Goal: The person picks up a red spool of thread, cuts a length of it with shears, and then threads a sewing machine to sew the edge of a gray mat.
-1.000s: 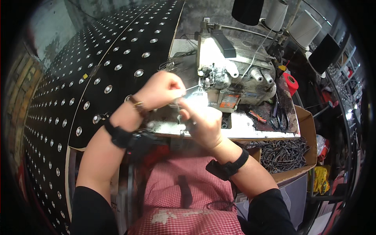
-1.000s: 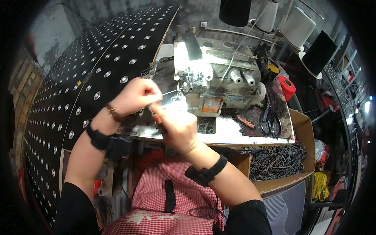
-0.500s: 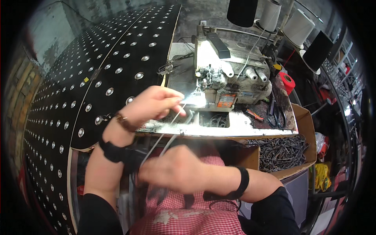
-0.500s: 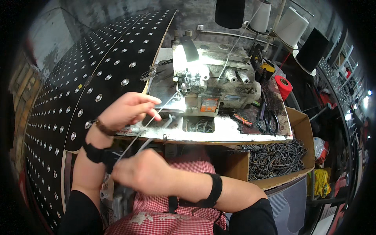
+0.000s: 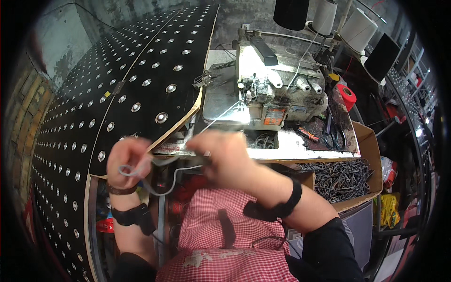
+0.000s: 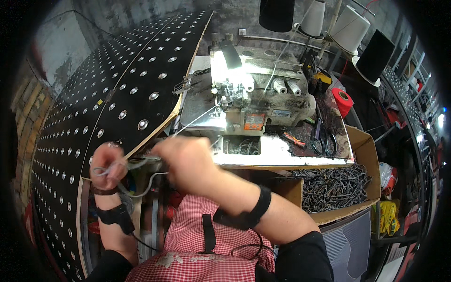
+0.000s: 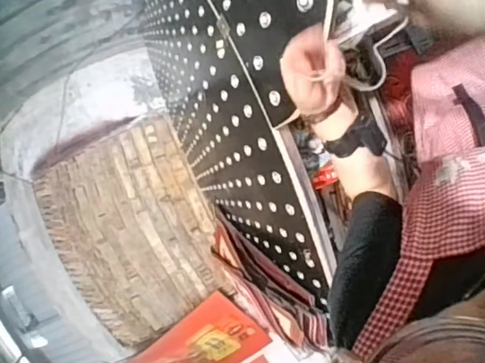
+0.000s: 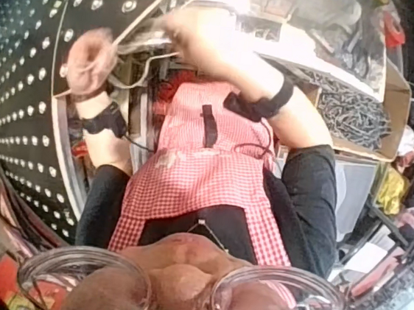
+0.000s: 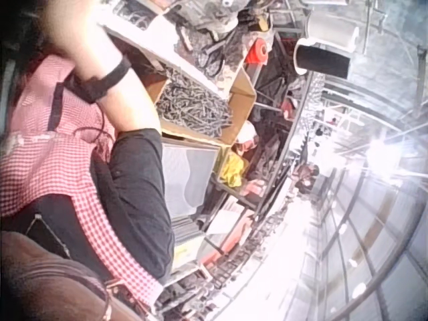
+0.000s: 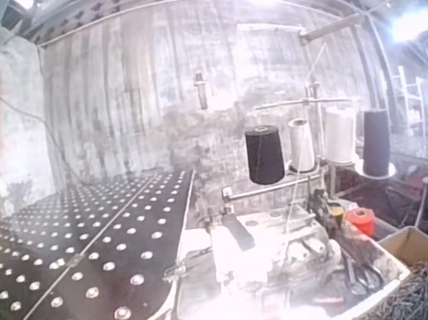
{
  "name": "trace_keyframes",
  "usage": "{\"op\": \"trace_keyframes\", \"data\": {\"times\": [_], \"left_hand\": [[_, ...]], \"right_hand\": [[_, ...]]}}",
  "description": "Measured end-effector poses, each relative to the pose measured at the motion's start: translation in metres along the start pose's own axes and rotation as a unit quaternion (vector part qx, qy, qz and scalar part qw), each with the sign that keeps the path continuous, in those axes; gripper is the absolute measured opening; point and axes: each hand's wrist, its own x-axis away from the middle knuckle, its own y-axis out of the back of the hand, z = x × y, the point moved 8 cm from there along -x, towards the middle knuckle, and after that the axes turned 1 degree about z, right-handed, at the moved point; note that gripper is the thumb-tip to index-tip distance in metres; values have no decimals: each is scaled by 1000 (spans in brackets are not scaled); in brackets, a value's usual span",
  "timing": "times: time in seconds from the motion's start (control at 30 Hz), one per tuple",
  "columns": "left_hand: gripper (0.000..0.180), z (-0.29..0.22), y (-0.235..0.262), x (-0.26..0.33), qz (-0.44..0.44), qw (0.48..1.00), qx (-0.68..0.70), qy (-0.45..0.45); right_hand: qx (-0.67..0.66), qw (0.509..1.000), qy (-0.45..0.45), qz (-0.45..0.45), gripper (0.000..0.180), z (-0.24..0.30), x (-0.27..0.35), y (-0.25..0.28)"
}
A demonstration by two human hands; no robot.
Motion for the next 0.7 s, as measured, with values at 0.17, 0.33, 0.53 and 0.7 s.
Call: {"op": "trace_keyframes", "data": {"times": [0.17, 0.33, 0.53, 0.7], "left_hand": [[36, 85, -42, -38, -37, 964, -31, 261], [7, 32, -13, -24, -99, 995, 24, 10], [16, -46, -44, 19, 198, 927, 278, -157], [42, 74, -39, -9, -123, 941, 98, 301]], "right_hand": [[-325, 923, 149, 143, 15, 114, 34, -41], [-3, 1000, 15, -10, 36, 45, 4, -9], [64, 993, -96, -35, 29, -23, -12, 0], [-229, 958, 163, 62, 9, 122, 16, -32]]}}
